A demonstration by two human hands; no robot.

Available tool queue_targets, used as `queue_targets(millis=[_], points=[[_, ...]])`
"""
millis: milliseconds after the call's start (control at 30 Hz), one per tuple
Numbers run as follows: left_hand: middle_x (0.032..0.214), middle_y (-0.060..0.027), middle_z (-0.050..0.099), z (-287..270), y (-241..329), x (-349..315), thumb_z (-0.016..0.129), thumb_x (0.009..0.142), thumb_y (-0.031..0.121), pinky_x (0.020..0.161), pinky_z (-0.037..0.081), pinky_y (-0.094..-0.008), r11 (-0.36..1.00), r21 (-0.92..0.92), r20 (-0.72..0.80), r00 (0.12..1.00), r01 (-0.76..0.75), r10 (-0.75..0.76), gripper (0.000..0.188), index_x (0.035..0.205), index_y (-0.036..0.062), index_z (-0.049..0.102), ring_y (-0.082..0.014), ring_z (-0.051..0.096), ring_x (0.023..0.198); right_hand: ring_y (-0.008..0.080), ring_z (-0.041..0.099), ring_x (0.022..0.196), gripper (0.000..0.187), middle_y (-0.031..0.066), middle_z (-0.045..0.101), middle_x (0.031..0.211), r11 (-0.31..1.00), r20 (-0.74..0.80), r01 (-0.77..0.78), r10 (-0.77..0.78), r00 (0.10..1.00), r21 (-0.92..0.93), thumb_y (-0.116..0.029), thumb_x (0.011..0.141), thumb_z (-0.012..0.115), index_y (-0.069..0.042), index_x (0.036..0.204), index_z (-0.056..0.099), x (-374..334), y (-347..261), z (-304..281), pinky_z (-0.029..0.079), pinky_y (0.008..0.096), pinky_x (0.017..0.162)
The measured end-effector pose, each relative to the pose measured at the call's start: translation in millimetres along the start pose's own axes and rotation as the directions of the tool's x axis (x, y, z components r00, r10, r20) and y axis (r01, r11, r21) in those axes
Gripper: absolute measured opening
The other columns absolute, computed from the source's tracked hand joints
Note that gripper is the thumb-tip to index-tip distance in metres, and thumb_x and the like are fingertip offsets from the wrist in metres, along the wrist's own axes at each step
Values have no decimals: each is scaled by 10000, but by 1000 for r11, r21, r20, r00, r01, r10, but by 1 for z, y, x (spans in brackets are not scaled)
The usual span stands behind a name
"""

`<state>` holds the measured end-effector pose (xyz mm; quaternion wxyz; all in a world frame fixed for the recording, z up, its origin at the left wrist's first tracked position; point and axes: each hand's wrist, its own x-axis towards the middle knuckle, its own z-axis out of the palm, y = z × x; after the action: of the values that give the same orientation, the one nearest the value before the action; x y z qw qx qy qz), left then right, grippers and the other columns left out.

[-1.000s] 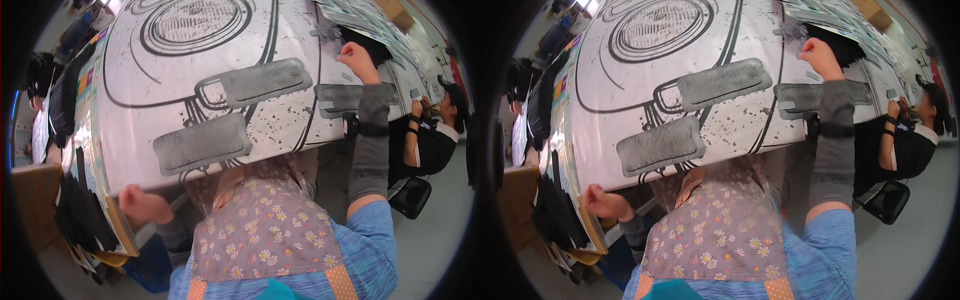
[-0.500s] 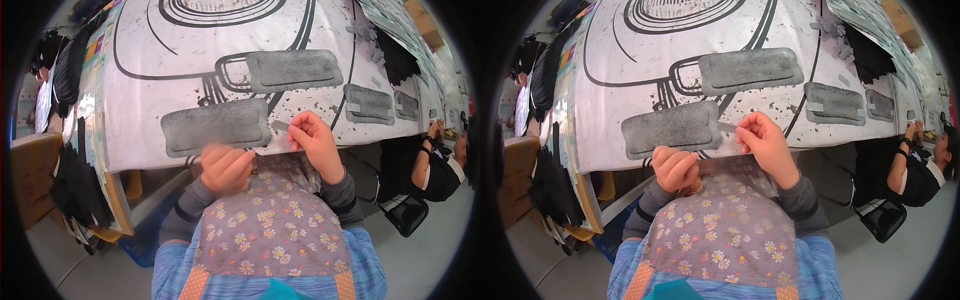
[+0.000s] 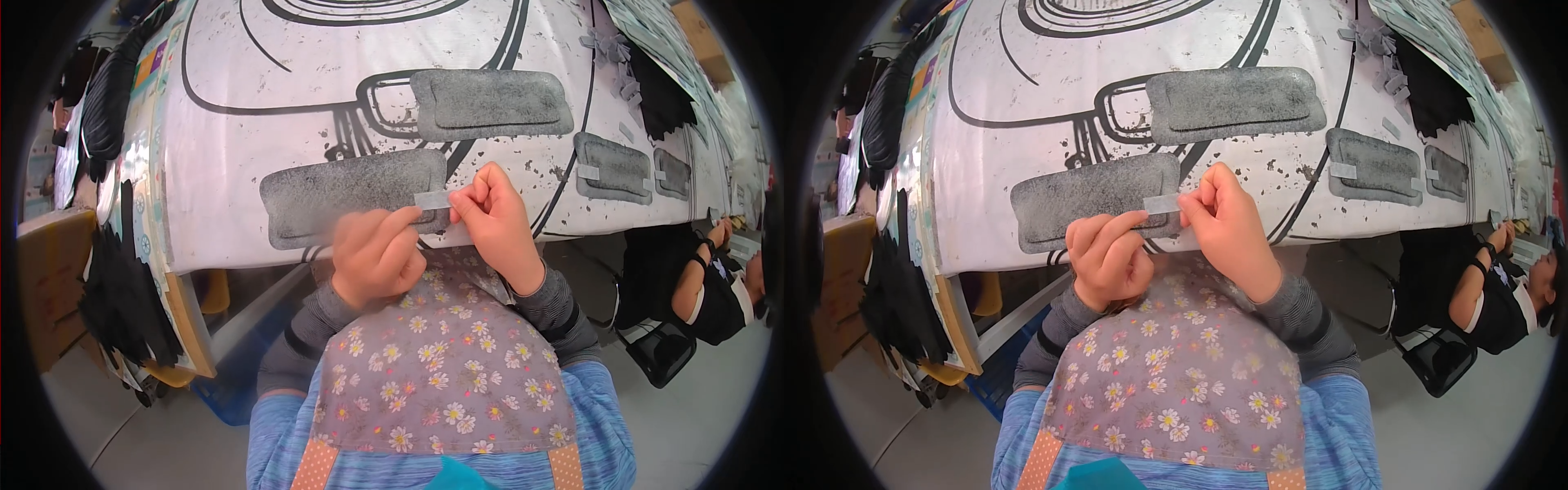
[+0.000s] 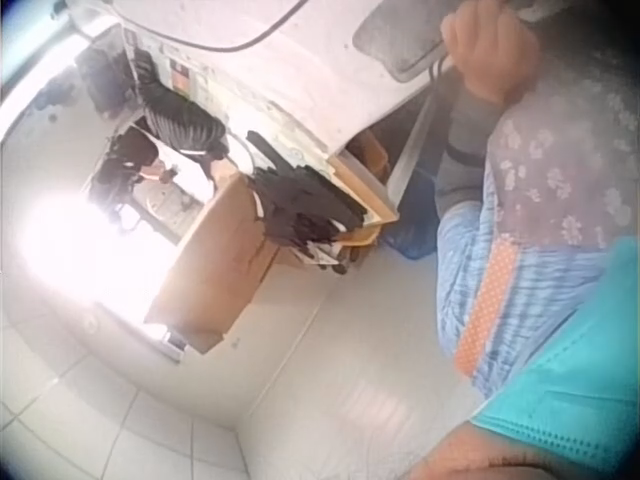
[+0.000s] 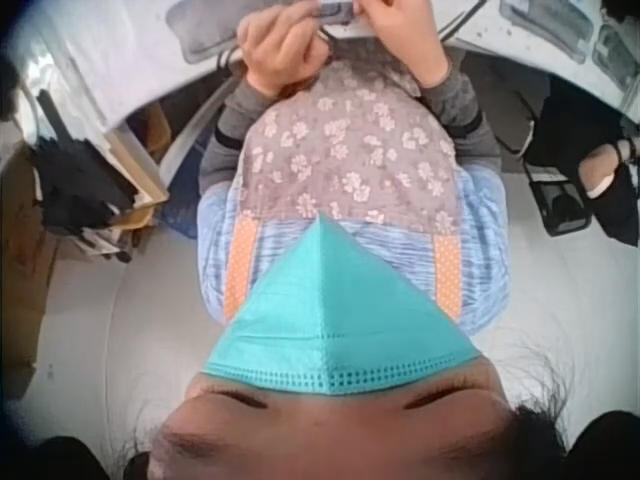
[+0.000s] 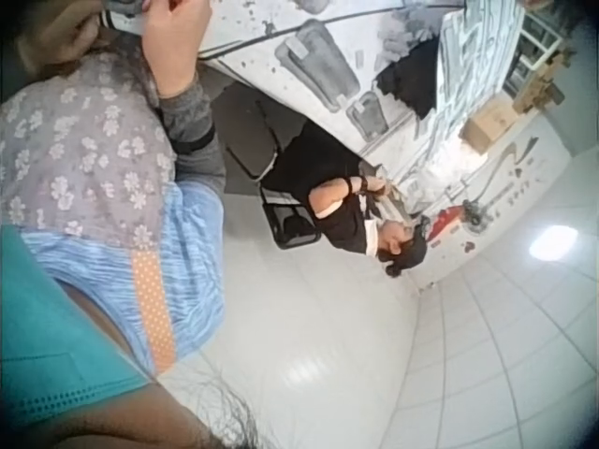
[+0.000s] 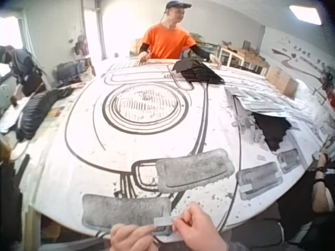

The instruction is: Manually applying adhesive strips and positioning gray felt-like components onto a paper template.

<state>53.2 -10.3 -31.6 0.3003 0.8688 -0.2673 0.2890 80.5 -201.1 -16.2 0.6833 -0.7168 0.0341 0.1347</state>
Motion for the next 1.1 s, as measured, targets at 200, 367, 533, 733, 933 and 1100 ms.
queue_targets(millis=[200, 367, 533, 733, 933, 1100], points=[[1020, -45, 731, 1, 1, 1, 578, 602, 39, 700, 399, -314, 999, 15, 47, 998, 36, -37, 137, 726, 91, 549, -209, 590, 804, 87, 530, 662, 286, 48, 555, 705, 998, -12, 14, -15, 1000, -63, -27, 923, 594, -72, 803, 339, 0, 0, 2, 436, 264, 581], [1046, -48, 734, 1, 1, 3, 574, 620, 37, 702, 403, -313, 998, 46, 72, 996, 44, -48, 118, 719, 91, 540, -201, 596, 810, 86, 519, 649, 280, 39, 546, 688, 998, -30, 19, -21, 999, -60, -38, 924, 601, -65, 797, 352, 1, 3, 4, 431, 267, 572], [1003, -30, 733, 2, 1, 6, 584, 618, 45, 699, 397, -314, 998, 52, 82, 995, 44, -49, 117, 717, 89, 540, -193, 600, 799, 93, 496, 612, 269, 39, 500, 626, 986, -36, 78, -84, 996, -150, -46, 926, 605, -53, 801, 367, 0, 3, 5, 424, 279, 552], [977, -2, 733, 4, -1, 5, 578, 602, 45, 692, 379, -315, 997, 41, 61, 996, 58, -60, 117, 694, 96, 525, -180, 601, 781, 204, 512, 523, 213, 94, 509, 621, 892, -19, 76, -95, 995, -445, -78, 920, 603, -44, 849, 406, -2, -10, 6, 414, 332, 510], [977, 10, 735, 4, -2, 5, 577, 591, 48, 698, 372, -307, 998, 46, 37, 998, 52, -54, 125, 678, 106, 508, -171, 599, 775, 376, 587, 605, 155, 150, 552, 666, 816, 10, 100, -115, 993, -570, -72, 903, 586, -51, 908, 432, -2, -20, 14, 442, 438, 545], [980, 11, 736, 5, 0, 7, 576, 589, 48, 703, 372, -307, 997, 51, 46, 997, 54, -57, 127, 677, 107, 507, -171, 602, 781, 373, 617, 647, 140, 156, 585, 698, 770, 33, 137, -149, 988, -623, -81, 909, 578, -52, 934, 443, 0, -18, 13, 457, 450, 554]])
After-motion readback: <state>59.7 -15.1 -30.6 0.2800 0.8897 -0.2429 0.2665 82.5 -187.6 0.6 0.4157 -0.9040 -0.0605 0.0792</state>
